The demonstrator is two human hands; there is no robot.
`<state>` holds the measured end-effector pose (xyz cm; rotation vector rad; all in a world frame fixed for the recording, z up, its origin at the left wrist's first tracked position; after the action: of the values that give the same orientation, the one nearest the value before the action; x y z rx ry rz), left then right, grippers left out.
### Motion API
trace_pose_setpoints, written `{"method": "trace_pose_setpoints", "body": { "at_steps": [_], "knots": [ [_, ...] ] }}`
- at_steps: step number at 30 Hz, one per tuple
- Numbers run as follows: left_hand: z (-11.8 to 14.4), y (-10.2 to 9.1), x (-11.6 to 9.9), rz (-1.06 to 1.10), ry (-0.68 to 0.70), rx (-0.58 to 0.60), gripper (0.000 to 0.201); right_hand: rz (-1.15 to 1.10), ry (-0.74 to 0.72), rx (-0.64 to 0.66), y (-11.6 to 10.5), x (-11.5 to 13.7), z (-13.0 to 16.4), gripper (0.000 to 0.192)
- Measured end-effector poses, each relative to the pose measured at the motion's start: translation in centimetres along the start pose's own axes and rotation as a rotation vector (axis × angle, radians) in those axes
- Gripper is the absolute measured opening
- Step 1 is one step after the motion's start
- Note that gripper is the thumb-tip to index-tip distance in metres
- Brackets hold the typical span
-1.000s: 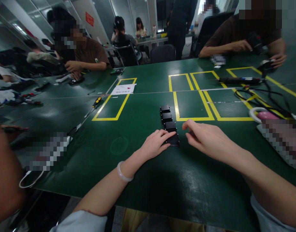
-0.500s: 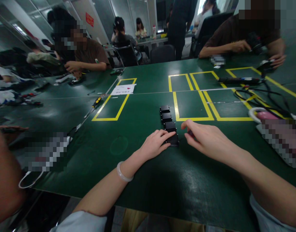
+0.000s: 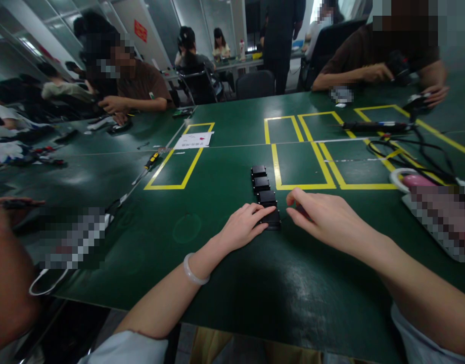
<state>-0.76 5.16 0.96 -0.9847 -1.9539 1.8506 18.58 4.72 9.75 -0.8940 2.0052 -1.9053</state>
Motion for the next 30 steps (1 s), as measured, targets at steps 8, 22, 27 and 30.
{"method": "trace_pose_setpoints", "body": {
  "at_steps": [8, 22, 27, 30],
  "knots": [
    [-0.03, -0.01, -0.05, -0.013, -0.003, 0.003, 0.045, -0.019, -0.002, 0.020, 0.18, -0.09, 0.03, 0.018],
    [-0.01, 0.10, 0.06, -0.007, 0.004, 0.004, 0.047, -0.028, -0.015, 0.041, 0.10, -0.04, 0.08, 0.020],
    [-0.01, 0.07, 0.04, -0.008, 0.006, 0.007, 0.048, 0.011, 0.005, 0.053, 0.08, 0.00, 0.00, 0.025],
    [-0.02, 0.12, 0.07, -0.010, 0.003, 0.010, 0.048, 0.033, 0.009, 0.063, 0.22, -0.06, -0.05, 0.028]
  ]
}}
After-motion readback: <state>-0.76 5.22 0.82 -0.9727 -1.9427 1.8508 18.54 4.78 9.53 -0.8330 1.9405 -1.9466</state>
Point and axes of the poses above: each hand's wrist, its own z-axis away from the middle knuckle, its own y-axis out of the palm, x = y × z, the point moved 3 cm from there along -z, towards the middle knuckle, and after that the axes turned 3 degrees about -z, right-handed, at the moved point
